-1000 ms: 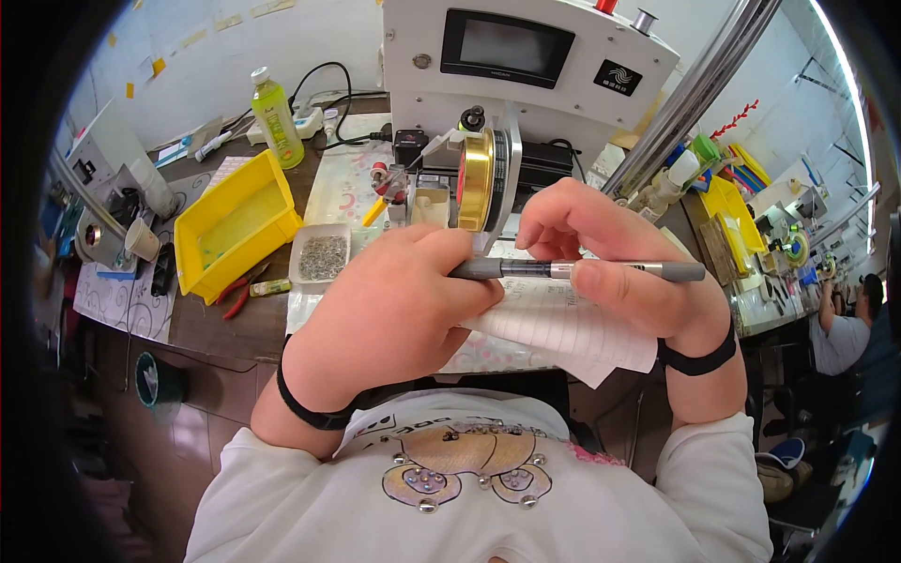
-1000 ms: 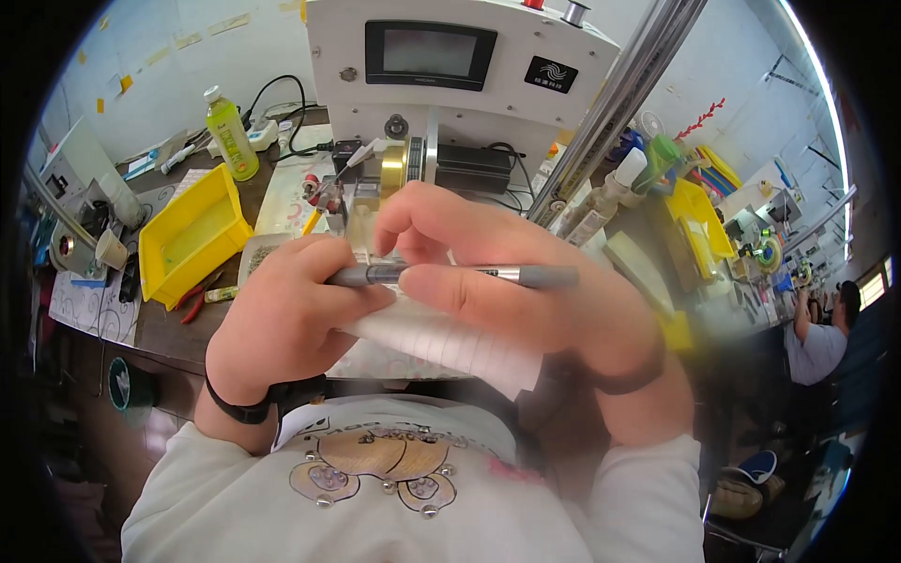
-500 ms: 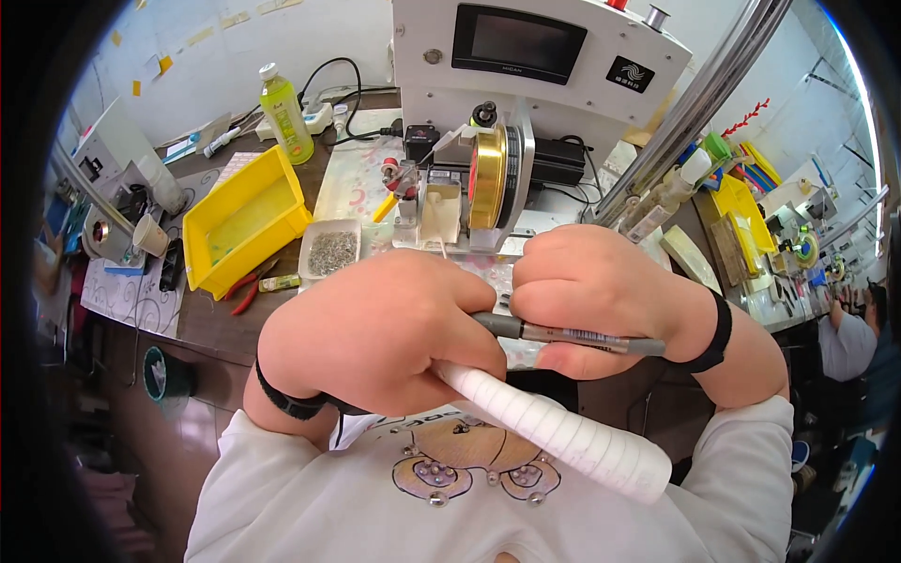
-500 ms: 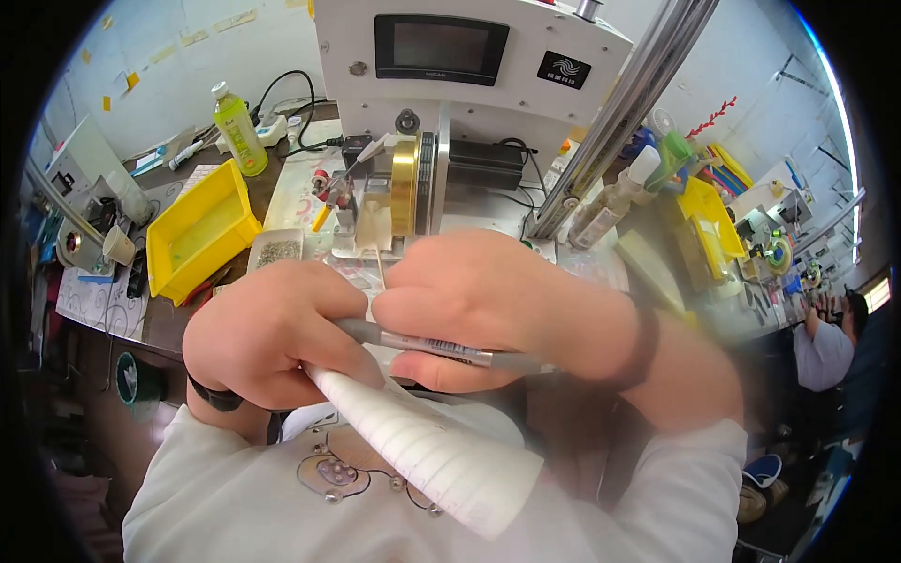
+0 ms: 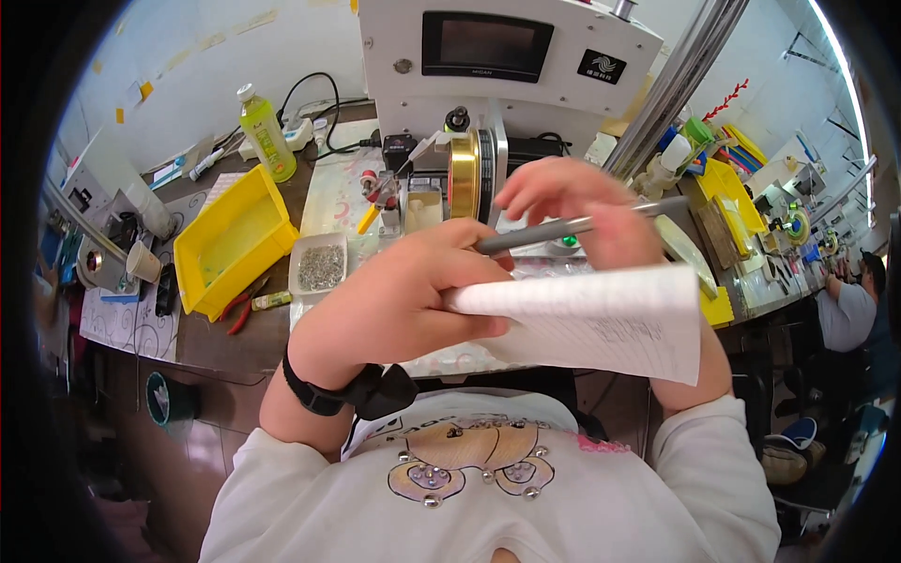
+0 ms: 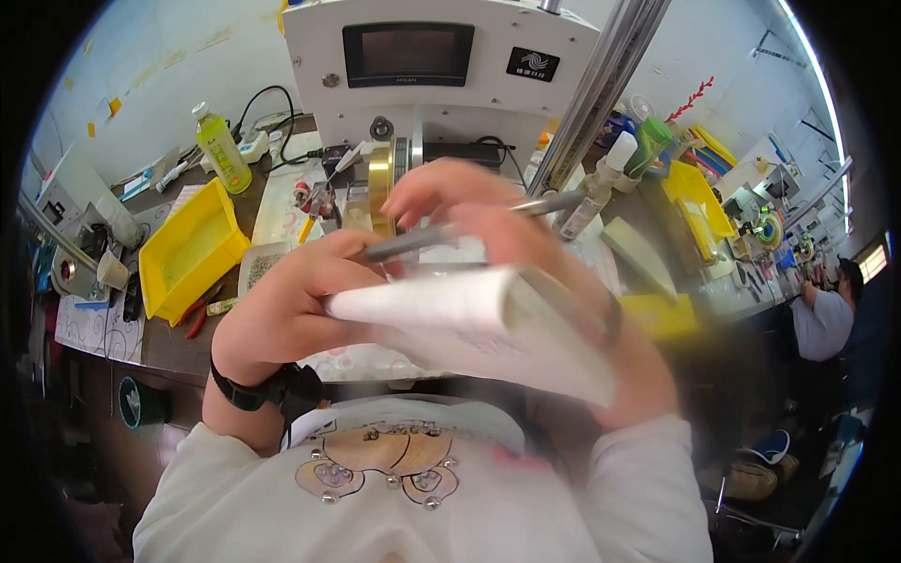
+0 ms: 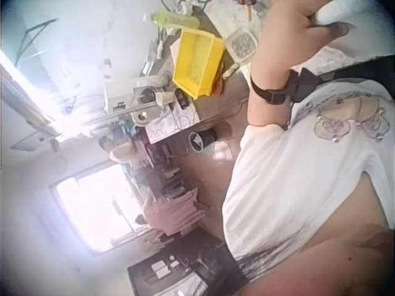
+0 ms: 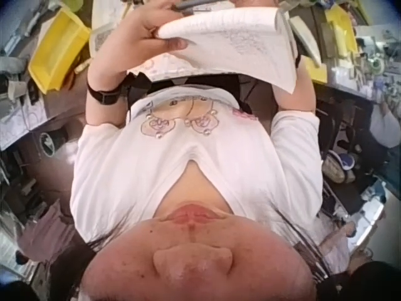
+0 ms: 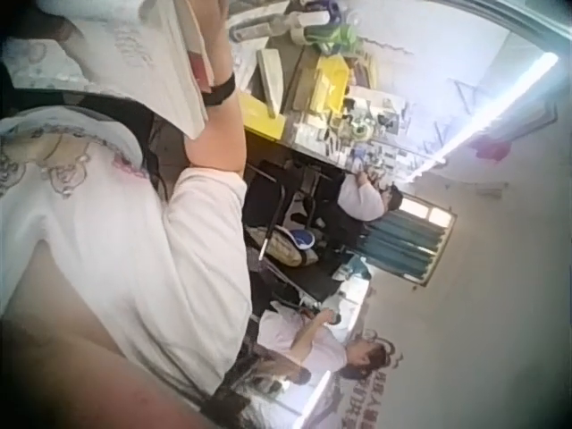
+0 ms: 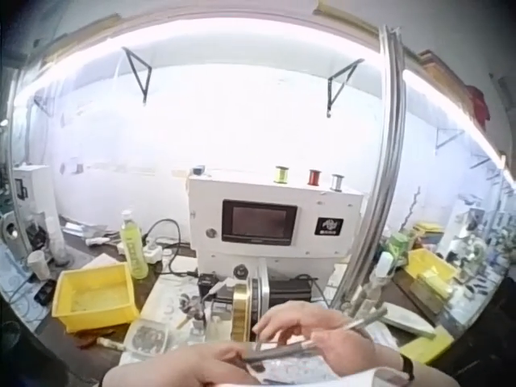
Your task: Assembling and testing electronic wire harnesses or components using a winding machine, glue, and a notebook for recording data.
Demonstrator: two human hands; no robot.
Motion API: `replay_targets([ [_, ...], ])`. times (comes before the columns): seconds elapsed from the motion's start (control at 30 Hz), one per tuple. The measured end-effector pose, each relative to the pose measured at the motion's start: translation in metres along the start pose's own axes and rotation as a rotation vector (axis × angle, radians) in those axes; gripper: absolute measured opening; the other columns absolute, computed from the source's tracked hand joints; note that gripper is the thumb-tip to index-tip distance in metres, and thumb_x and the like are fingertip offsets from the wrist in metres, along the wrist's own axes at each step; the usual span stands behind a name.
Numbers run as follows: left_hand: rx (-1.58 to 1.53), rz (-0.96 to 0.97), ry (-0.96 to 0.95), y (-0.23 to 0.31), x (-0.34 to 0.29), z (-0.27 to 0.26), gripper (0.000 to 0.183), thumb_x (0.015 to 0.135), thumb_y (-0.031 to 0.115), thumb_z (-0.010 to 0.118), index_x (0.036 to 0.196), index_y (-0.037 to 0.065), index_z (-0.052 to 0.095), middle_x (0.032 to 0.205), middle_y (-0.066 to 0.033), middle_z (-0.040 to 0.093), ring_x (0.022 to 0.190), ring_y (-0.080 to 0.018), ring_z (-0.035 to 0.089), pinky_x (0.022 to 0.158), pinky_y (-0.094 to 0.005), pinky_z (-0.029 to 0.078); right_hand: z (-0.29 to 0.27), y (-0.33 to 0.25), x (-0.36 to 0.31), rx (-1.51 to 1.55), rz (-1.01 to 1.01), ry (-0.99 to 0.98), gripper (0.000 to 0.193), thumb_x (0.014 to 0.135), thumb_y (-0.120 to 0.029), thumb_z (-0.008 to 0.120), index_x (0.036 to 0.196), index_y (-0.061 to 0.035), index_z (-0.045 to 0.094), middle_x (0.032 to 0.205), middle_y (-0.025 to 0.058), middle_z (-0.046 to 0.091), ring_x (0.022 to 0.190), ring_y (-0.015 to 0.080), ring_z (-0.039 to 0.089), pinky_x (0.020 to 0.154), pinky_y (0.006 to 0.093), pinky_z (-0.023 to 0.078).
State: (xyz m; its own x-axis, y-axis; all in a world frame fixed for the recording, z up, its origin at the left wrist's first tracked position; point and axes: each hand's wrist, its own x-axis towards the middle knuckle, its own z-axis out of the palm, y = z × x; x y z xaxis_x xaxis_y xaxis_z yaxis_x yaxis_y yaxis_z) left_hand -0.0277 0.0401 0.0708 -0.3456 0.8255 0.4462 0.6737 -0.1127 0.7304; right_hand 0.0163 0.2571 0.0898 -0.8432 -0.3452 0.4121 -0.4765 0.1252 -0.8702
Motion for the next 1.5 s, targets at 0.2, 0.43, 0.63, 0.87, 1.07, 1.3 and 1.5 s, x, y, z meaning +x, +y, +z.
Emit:
replay_targets([
  [0.2, -0.719, -0.407, 0.261, -0.013, -0.005, 0.004, 0.034, 0.082, 0.006, 0.063, 0.115, 0.0, 0.056, 0.104, -0.0042, 0.06, 0.095, -0.0105, 0.054, 0.084, -0.0271, 0.043, -0.05, 0.007, -0.079, 0.34, 0.053, 0.614, 0.037, 0.084, -0.026, 0.041, 0.105, 0.0021, 0.053, 0.081, 0.009, 0.056, 0.064, 0.0129, 0.053, 0.061, 0.0248, 0.044],
  [0.43, -1.063, -0.42, 0.423, -0.026, 0.015, 0.028, 0.037, 0.085, 0.009, 0.06, 0.12, 0.001, 0.05, 0.11, -0.0068, 0.059, 0.101, -0.0141, 0.055, 0.085, -0.0297, 0.045, -0.003, 0.02, -0.075, 0.15, 0.14, 0.731, 0.047, 0.069, 0.0, 0.064, 0.113, 0.0006, 0.047, 0.094, 0.009, 0.052, 0.073, 0.0096, 0.055, 0.066, 0.0227, 0.048],
  [0.63, -1.08, -0.473, 0.3, -0.04, 0.018, 0.046, 0.044, 0.089, 0.022, 0.055, 0.126, 0.001, 0.045, 0.115, -0.0104, 0.056, 0.101, -0.018, 0.056, 0.086, -0.0314, 0.045, -0.002, 0.013, -0.103, 0.101, 0.491, 0.637, 0.072, 0.065, -0.017, 0.076, 0.126, 0.0023, 0.042, 0.11, 0.0111, 0.058, 0.085, 0.0141, 0.06, 0.074, 0.0251, 0.047],
  [0.87, -0.721, -0.236, 0.322, -0.061, -0.004, 0.013, 0.063, 0.089, 0.049, 0.042, 0.126, -0.002, 0.041, 0.113, -0.0181, 0.056, 0.097, -0.0275, 0.059, 0.083, -0.0349, 0.047, -0.08, -0.04, -0.202, -0.102, 0.265, 1.166, 0.06, 0.064, -0.01, 0.072, 0.117, 0.0061, 0.048, 0.102, 0.0116, 0.062, 0.092, 0.0204, 0.061, 0.083, 0.0288, 0.047],
  [1.07, -0.67, -0.207, 0.591, -0.074, -0.041, -0.029, 0.049, 0.096, 0.043, 0.032, 0.111, 0.0, 0.048, 0.092, -0.0133, 0.06, 0.082, -0.0239, 0.061, 0.073, -0.035, 0.051, -0.18, -0.01, -0.278, -0.163, 0.293, 1.285, 0.041, 0.077, -0.007, 0.064, 0.114, 0.0058, 0.05, 0.096, 0.0112, 0.063, 0.077, 0.0158, 0.063, 0.066, 0.0255, 0.05],
  [1.3, -0.532, -0.204, 0.705, -0.073, -0.054, -0.044, 0.044, 0.096, 0.041, 0.034, 0.107, 0.002, 0.051, 0.083, -0.0084, 0.057, 0.074, -0.0194, 0.059, 0.07, -0.0315, 0.049, -0.259, 0.081, -0.245, 0.278, 0.709, 1.334, 0.013, 0.082, -0.013, 0.062, 0.09, -0.0045, 0.057, 0.067, -0.0009, 0.058, 0.042, 0.0046, 0.045, 0.037, 0.0184, 0.034],
  [1.5, -0.483, -0.277, 0.76, -0.076, -0.071, -0.051, 0.04, 0.097, 0.035, 0.034, 0.105, 0.001, 0.051, 0.08, -0.0077, 0.057, 0.071, -0.017, 0.058, 0.068, -0.0301, 0.049, -0.293, 0.119, -0.239, 0.284, 1.029, 1.002, 0.013, 0.08, -0.018, 0.064, 0.081, -0.0079, 0.057, 0.057, -0.0044, 0.051, 0.042, 0.005, 0.041, 0.043, 0.0232, 0.04],
])
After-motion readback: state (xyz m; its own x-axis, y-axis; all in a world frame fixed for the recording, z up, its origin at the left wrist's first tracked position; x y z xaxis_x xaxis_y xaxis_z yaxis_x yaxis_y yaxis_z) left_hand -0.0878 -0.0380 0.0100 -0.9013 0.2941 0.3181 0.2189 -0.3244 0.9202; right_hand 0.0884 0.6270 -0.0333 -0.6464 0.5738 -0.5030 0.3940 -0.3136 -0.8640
